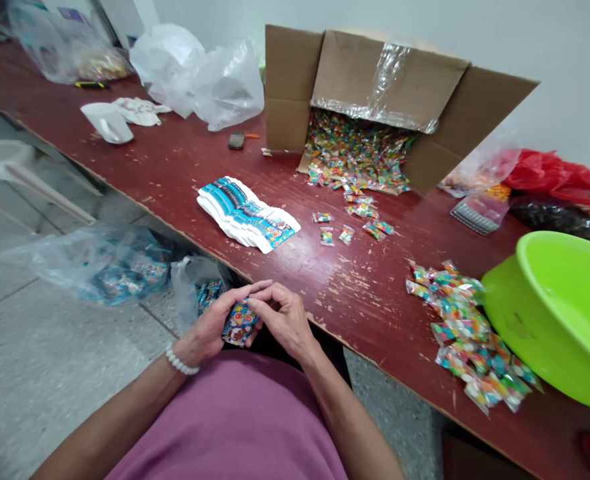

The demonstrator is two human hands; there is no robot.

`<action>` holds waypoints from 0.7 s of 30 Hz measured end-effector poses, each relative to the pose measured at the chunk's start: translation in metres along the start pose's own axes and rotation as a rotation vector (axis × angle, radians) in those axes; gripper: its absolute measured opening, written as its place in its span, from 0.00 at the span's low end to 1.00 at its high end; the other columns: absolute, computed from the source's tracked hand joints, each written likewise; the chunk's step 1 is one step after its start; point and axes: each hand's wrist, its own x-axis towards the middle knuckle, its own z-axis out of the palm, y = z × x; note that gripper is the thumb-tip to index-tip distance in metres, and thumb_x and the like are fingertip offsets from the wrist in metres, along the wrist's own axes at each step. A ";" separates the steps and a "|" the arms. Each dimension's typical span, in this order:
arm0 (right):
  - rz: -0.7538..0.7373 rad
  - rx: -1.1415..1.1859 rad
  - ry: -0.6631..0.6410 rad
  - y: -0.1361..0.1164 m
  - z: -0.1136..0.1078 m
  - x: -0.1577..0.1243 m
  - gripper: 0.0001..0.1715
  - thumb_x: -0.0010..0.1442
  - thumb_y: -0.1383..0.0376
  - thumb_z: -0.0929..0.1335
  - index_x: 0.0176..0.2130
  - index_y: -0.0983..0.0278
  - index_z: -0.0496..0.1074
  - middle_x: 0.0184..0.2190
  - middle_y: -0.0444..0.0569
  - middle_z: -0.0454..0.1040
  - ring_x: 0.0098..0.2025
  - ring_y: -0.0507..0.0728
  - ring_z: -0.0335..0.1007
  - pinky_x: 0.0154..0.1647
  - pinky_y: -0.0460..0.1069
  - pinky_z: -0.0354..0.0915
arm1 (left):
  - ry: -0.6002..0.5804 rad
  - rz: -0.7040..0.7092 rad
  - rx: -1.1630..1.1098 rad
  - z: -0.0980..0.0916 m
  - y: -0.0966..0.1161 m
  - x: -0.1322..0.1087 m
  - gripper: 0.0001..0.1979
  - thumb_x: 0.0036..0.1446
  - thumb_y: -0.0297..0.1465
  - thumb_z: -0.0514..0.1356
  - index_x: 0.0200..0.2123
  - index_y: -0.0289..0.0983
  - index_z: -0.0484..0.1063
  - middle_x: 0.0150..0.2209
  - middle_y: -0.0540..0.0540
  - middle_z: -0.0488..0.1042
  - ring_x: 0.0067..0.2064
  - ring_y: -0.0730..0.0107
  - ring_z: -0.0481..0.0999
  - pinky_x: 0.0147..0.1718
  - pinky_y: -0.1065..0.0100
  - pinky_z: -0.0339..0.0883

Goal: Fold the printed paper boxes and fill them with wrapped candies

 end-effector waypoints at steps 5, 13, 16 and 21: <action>-0.148 -0.235 -0.073 0.001 0.001 -0.002 0.10 0.60 0.56 0.72 0.40 0.56 0.79 0.43 0.49 0.74 0.38 0.56 0.74 0.37 0.52 0.72 | 0.062 0.026 -0.105 -0.008 0.004 -0.003 0.22 0.54 0.35 0.60 0.53 0.37 0.74 0.36 0.45 0.80 0.19 0.72 0.73 0.16 0.70 0.69; -0.235 -0.837 0.355 -0.001 -0.051 0.110 0.26 0.59 0.56 0.71 0.53 0.66 0.71 0.48 0.59 0.72 0.47 0.63 0.70 0.51 0.57 0.66 | 0.665 0.418 0.418 -0.097 -0.009 0.004 0.26 0.56 0.48 0.60 0.49 0.36 0.75 0.40 0.41 0.80 0.40 0.59 0.79 0.38 0.63 0.72; -0.090 -1.055 0.379 0.002 -0.063 0.146 0.36 0.57 0.49 0.72 0.55 0.70 0.68 0.53 0.65 0.68 0.57 0.69 0.65 0.57 0.61 0.62 | 0.824 0.475 0.507 -0.132 -0.014 0.007 0.22 0.51 0.44 0.65 0.46 0.37 0.76 0.48 0.40 0.78 0.54 0.53 0.74 0.51 0.60 0.67; 0.154 -1.173 0.396 0.010 -0.068 0.163 0.43 0.48 0.36 0.72 0.47 0.67 0.71 0.54 0.66 0.64 0.50 0.71 0.70 0.49 0.63 0.65 | 0.877 0.540 0.522 -0.149 -0.003 0.006 0.21 0.48 0.37 0.63 0.46 0.37 0.75 0.45 0.42 0.77 0.51 0.58 0.74 0.53 0.61 0.65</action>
